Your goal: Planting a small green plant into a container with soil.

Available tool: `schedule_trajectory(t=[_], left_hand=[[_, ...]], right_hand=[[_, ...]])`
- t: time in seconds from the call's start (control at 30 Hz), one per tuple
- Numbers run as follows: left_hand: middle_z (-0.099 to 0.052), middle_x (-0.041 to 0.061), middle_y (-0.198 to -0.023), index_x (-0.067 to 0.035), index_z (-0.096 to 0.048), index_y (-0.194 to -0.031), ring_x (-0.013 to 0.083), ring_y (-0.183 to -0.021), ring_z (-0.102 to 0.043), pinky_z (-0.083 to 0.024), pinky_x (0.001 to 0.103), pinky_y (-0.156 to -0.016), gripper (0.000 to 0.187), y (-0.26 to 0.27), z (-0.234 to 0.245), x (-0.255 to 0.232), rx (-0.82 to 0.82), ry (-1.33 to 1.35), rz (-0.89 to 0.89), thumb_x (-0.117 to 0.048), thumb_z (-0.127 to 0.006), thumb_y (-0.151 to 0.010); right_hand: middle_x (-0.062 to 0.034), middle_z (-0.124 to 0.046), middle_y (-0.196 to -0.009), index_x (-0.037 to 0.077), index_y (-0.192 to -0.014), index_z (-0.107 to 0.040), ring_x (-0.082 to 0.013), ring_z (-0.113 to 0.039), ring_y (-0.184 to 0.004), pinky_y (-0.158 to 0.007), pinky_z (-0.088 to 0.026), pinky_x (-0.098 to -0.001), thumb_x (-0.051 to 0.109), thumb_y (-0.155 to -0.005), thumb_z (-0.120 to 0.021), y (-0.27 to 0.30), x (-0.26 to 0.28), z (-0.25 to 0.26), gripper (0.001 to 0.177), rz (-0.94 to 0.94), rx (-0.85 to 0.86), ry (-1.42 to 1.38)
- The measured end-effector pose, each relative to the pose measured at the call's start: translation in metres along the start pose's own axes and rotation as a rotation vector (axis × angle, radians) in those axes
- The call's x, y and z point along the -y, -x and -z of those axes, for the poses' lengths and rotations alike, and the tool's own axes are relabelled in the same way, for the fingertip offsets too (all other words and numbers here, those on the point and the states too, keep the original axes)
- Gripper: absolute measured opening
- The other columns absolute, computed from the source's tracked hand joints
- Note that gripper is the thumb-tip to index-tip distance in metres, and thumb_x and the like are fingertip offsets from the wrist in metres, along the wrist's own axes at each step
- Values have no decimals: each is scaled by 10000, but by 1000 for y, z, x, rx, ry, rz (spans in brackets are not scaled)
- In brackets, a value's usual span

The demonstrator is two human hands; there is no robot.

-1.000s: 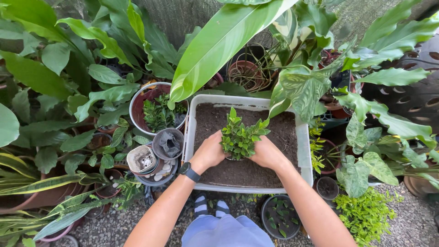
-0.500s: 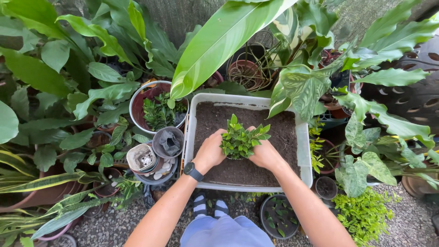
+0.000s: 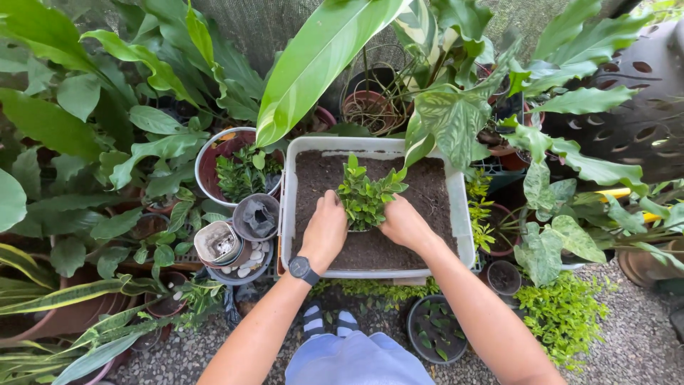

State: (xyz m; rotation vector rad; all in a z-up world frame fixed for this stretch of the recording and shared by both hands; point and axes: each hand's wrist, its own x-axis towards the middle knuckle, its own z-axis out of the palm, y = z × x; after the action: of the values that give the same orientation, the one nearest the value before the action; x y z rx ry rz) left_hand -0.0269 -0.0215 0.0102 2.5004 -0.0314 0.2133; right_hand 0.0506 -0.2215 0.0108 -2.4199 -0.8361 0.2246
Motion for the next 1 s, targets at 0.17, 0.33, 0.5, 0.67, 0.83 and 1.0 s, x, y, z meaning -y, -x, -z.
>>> schedule_trajectory(t=[0.17,0.33,0.5,0.67,0.83,1.0], left_hand=[[-551,221,-1063,75,-606,-997,429,-1012,-584,-533,494,-857,242,0,15,3,-33,24,-101,19,-686,-775],[-599,225,-981,55,-622,-1032,443,-971,-606,-524,520,-841,246,4,19,22,-66,80,-67,-20,-674,-803],[-670,199,-1049,-35,-684,-1081,415,-1015,-653,-529,504,-902,175,10,13,40,50,44,47,-130,-667,-935],[-551,235,-1293,19,-538,-1368,447,-1178,-546,-473,515,-981,624,8,6,29,74,107,55,-179,-741,-812],[-403,265,-1445,35,-514,-1359,488,-1364,-319,-321,534,-1083,938,-5,-19,-11,29,336,91,-390,-956,-649],[-554,198,-1379,-61,-689,-1230,401,-1365,-407,-364,478,-1131,636,-14,-29,-32,-141,426,265,-376,-883,-713]], right_hand=[[-217,-694,-1175,5,-1161,-681,-398,-668,-1115,-975,-536,-450,150,-863,-702,16,16,38,332,-118,-52,46],[-187,-679,-1280,33,-1278,-655,-380,-667,-1145,-968,-531,-457,367,-890,-713,42,-5,53,515,-182,6,125],[-191,-629,-1338,118,-1479,-490,-384,-601,-1246,-1052,-480,-474,602,-906,-637,55,6,42,765,-415,572,328],[-239,-661,-1257,85,-1409,-571,-397,-616,-1212,-1045,-486,-458,558,-907,-650,51,10,19,694,-265,548,263],[-206,-708,-1191,80,-1262,-691,-386,-654,-1152,-1019,-495,-456,417,-838,-732,46,14,16,543,-138,556,141],[-165,-777,-1024,104,-1108,-776,-342,-735,-1019,-928,-555,-413,295,-783,-781,45,12,24,376,-50,540,-7]])
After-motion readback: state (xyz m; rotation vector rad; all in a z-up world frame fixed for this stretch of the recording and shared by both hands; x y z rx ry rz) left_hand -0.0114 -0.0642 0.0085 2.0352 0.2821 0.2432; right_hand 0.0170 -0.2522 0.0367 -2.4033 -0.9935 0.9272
